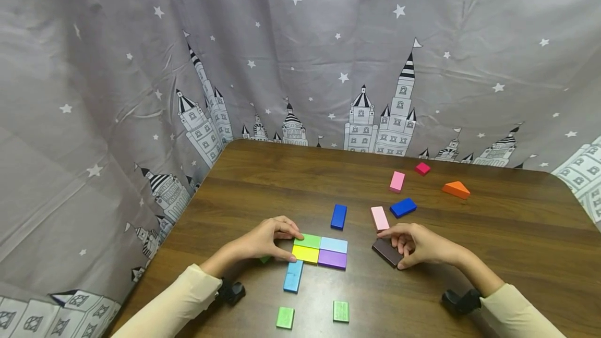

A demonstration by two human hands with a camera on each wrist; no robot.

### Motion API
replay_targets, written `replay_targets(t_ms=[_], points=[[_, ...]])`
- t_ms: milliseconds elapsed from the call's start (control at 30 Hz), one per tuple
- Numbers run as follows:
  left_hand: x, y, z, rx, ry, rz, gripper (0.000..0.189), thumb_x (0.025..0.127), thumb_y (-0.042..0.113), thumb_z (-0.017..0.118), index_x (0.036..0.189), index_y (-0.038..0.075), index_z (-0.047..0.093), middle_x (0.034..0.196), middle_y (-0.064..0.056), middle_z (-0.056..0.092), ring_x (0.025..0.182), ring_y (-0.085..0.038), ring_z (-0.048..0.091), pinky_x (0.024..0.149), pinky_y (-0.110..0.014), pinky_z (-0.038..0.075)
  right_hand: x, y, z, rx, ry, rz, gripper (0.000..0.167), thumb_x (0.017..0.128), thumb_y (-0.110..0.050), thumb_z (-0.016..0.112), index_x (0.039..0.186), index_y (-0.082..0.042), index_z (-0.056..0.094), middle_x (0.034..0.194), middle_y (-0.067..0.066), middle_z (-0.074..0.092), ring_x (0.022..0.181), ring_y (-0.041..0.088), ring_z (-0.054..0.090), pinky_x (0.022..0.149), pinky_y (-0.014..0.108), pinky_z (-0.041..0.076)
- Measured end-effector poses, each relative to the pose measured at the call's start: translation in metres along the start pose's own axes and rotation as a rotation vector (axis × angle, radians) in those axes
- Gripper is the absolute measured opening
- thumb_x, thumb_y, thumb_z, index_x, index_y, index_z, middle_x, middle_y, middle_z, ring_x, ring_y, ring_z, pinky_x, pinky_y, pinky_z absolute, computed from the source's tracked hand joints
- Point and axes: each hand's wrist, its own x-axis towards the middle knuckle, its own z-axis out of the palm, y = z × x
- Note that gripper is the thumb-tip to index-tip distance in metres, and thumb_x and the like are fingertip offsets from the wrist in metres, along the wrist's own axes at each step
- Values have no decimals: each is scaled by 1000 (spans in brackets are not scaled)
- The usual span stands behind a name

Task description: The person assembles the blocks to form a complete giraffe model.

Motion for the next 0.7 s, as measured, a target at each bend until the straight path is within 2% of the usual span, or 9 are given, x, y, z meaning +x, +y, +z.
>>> replay_targets(t_ms=[167, 500, 700], points=[[0, 2, -1, 0, -3, -5, 40, 76, 8, 88, 112, 0, 73, 118, -9, 57, 113, -24, 56, 98, -28, 49, 0, 2, 4, 43, 2, 3, 64, 70, 1, 86, 127, 11, 57, 91, 13, 58, 74, 19, 60, 62, 26, 56], [2, 1, 0, 1, -5, -8, 41, 75, 8, 88, 112, 1, 74, 118, -8, 57, 113, -23, 56, 98, -26, 49, 0, 1, 19, 128, 5, -59, 61, 73, 0, 86, 124, 16, 56, 93, 20, 60, 76, 23, 63, 68, 26, 58], [1, -1, 0, -4, -1, -8, 40, 76, 9, 88, 112, 2, 74, 118, -9, 57, 113, -24, 56, 98, -28, 49, 2, -2, 28, 195, -10, -44, 61, 74, -3, 86, 124, 15, 56, 97, 22, 61, 80, 17, 64, 69, 28, 58]])
